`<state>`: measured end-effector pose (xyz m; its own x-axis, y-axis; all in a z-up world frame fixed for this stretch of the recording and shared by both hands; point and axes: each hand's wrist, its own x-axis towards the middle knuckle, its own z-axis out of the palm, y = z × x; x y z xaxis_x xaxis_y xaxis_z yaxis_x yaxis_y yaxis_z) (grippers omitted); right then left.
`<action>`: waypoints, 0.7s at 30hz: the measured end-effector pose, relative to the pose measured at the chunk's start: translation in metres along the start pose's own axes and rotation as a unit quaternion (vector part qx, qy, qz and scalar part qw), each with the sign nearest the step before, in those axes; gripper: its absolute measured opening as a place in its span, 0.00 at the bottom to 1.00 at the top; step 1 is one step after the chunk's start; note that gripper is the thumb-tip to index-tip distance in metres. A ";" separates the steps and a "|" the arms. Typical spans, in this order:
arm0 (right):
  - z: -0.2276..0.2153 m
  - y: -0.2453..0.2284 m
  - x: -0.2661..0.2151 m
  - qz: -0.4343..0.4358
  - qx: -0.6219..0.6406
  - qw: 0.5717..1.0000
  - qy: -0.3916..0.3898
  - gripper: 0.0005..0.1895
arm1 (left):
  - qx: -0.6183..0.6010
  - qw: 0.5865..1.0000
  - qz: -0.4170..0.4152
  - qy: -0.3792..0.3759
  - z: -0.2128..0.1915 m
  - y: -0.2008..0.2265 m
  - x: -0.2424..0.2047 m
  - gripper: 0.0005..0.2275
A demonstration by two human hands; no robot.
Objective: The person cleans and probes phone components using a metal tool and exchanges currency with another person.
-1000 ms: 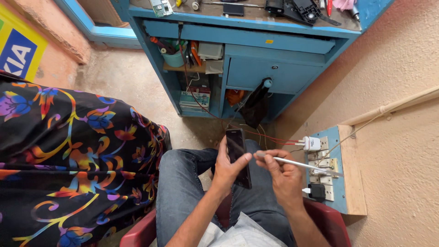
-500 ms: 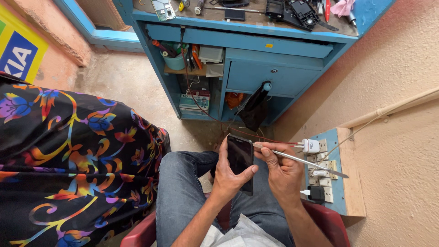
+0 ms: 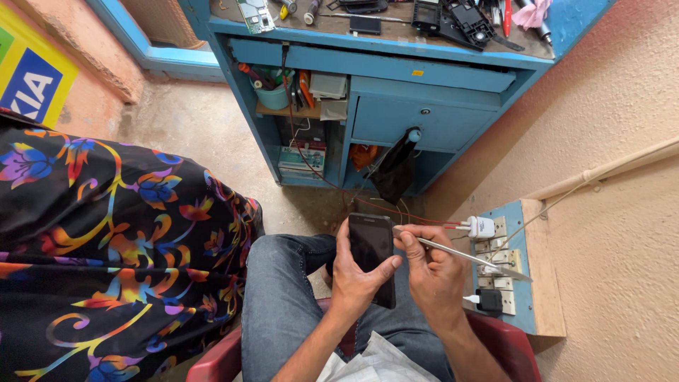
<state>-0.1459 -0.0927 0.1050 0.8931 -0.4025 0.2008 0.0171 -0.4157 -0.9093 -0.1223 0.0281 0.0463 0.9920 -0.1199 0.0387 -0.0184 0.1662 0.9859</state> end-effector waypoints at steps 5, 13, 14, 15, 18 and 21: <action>-0.002 -0.004 -0.001 -0.002 -0.013 1.000 0.004 0.08 | 0.021 0.999 -0.028 0.012 0.001 0.003 -0.002 0.41; -0.002 0.001 -0.007 -0.007 -0.038 0.999 -0.023 0.07 | 0.001 0.999 -0.040 0.016 -0.003 0.003 0.000 0.41; -0.001 0.001 -0.008 0.000 -0.025 0.999 -0.027 0.07 | 0.001 0.999 -0.040 0.014 -0.004 0.002 -0.001 0.41; -0.002 0.002 -0.010 0.006 -0.015 0.999 -0.028 0.07 | -0.019 0.998 -0.051 0.014 -0.003 0.001 0.000 0.40; -0.003 0.003 -0.015 0.008 0.014 0.999 -0.036 0.07 | -0.071 0.993 -0.088 0.025 -0.001 -0.001 0.002 0.38; 0.000 0.005 -0.021 0.002 -0.005 0.999 -0.042 0.07 | -0.089 0.988 -0.118 0.044 -0.002 -0.001 0.003 0.37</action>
<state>-0.1646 -0.0864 0.0967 0.9274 -0.3349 0.1666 0.0100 -0.4230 -0.9061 -0.1187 0.0295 0.0455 0.9732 -0.0907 -0.2112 0.2292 0.3138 0.9214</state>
